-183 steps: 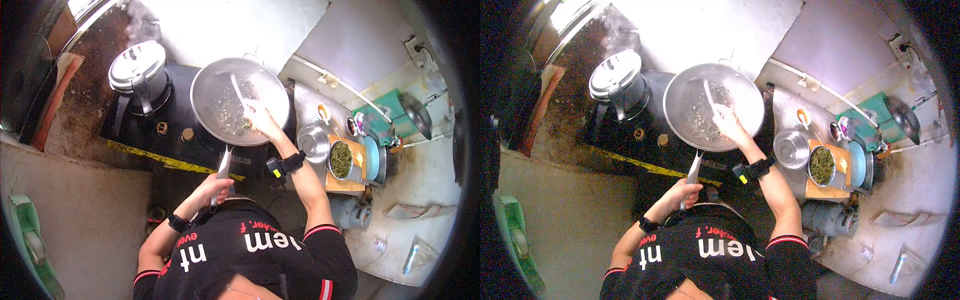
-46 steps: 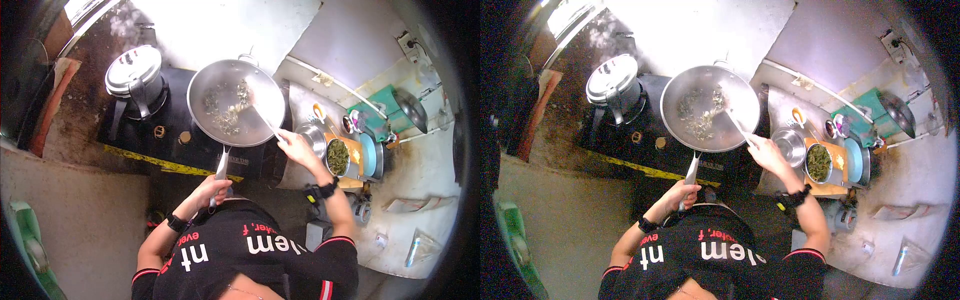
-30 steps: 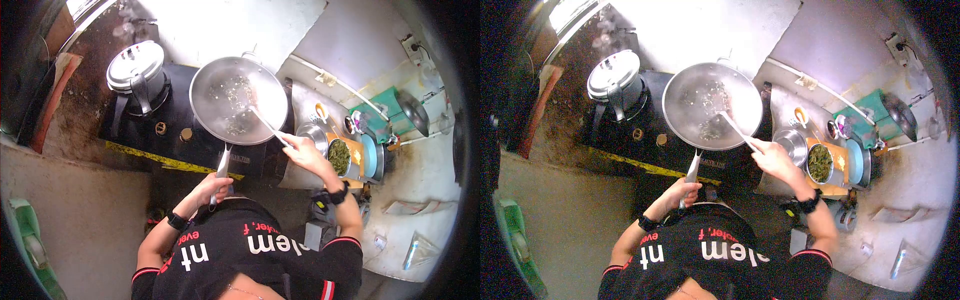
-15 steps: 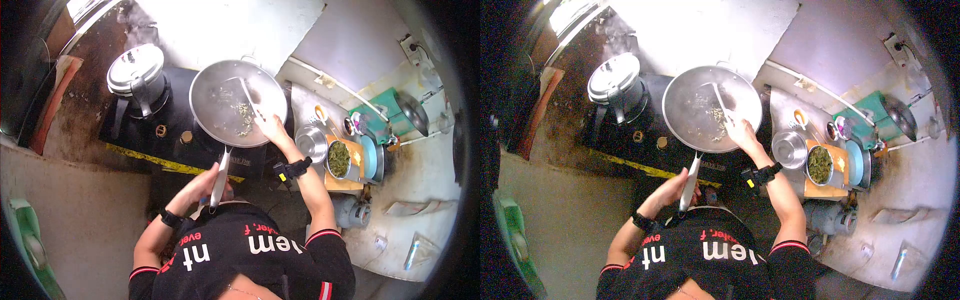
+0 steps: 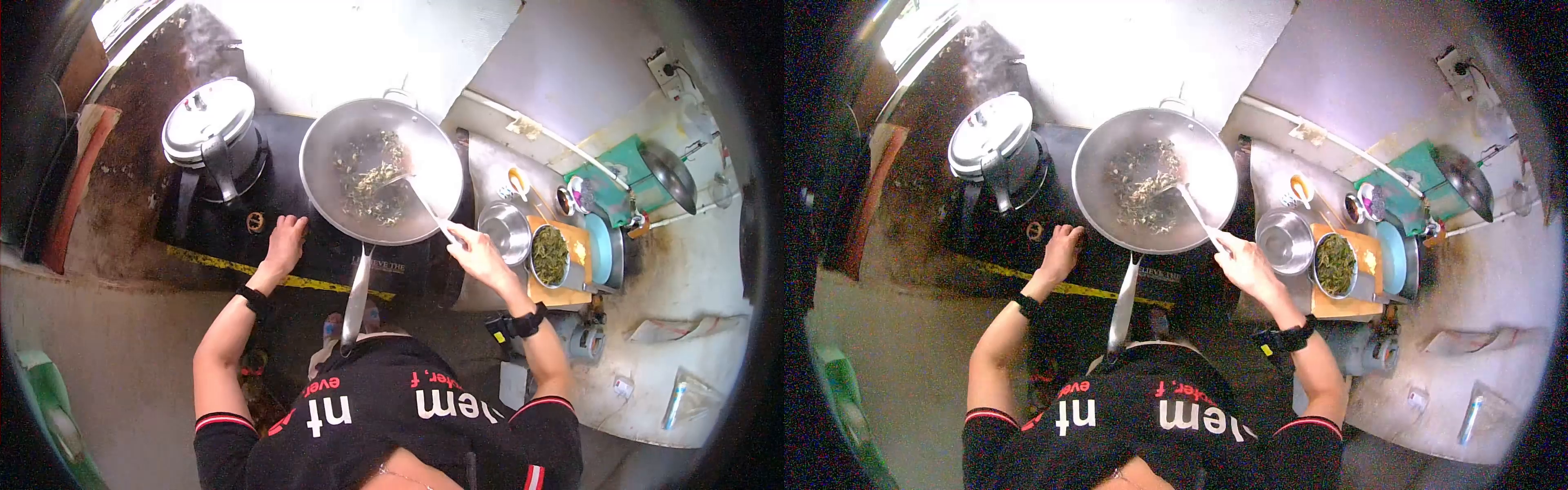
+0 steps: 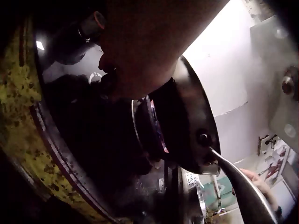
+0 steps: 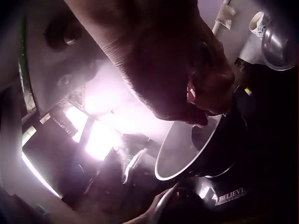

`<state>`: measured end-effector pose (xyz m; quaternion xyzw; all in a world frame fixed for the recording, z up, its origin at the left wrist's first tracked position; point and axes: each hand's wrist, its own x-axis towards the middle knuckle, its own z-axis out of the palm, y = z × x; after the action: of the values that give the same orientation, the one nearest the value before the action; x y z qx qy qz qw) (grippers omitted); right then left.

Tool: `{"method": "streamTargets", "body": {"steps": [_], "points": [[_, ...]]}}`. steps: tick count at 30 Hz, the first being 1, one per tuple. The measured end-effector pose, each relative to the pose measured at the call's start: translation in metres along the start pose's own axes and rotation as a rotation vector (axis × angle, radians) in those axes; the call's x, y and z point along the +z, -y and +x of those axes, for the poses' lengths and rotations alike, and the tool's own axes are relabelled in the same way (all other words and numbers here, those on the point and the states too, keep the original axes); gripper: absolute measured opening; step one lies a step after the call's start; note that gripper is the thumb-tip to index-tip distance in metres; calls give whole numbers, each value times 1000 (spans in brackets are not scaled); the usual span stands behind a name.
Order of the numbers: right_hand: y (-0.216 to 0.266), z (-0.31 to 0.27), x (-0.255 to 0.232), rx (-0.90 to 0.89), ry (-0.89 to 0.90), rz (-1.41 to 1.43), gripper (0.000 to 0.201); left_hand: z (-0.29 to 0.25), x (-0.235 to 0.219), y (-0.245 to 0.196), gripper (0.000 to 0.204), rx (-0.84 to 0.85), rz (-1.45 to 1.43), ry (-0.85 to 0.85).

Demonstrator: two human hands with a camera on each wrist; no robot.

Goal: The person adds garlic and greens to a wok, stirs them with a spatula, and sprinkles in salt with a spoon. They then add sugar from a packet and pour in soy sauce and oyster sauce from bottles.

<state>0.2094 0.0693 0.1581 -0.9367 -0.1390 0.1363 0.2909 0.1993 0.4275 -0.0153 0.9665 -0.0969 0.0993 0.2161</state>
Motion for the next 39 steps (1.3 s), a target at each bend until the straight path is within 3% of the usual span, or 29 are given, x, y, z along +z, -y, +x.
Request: {"method": "streamTargets", "body": {"steps": [2,4,6,9,13,15,16,20,23,24,25,28,30,32,33,37,39], "points": [[13,-6,-14,-13,-22,-16,45,0,-2,3,34,29,-29,-11],[35,-24,-45,125,213,-109,45,-2,0,3,33,47,-70,-28],[33,-25,-42,106,230,-87,44,-2,5,3,32,18,-112,-72],[6,3,-5,-27,34,-9,43,-4,5,-3,38,-98,-133,-33],[9,54,16,-48,-58,-34,42,0,11,-13,32,-267,-95,-75],[0,84,33,-241,-228,22,42,2,13,-13,34,-286,-101,-68],[1,96,41,-241,-230,24,42,2,13,-12,36,-307,-108,-63],[9,95,51,-213,-72,59,41,0,9,-15,45,-337,-87,-35],[16,49,25,-238,17,-90,41,-19,-9,-37,60,-329,45,-334],[25,32,8,-147,92,-80,42,-28,-13,-45,60,-329,43,-331],[35,16,-10,-56,168,-70,43,-39,-16,-55,56,-458,-305,-185],[45,-18,-42,-23,217,-52,44,-61,-35,-101,44,-773,-1286,360],[36,-17,-32,-9,211,-77,43,-71,-26,-127,42,-704,-1591,541],[24,-4,-14,2,200,-99,43,-64,-32,-145,42,-653,-1716,657],[21,13,-1,-17,109,-105,42,-60,-34,-147,35,-653,-1800,667],[0,72,22,-149,-134,-183,36,-61,-37,-151,29,-763,-1679,577],[21,90,22,-225,-200,-176,34,-62,-33,-150,29,-756,-1665,567]]}}
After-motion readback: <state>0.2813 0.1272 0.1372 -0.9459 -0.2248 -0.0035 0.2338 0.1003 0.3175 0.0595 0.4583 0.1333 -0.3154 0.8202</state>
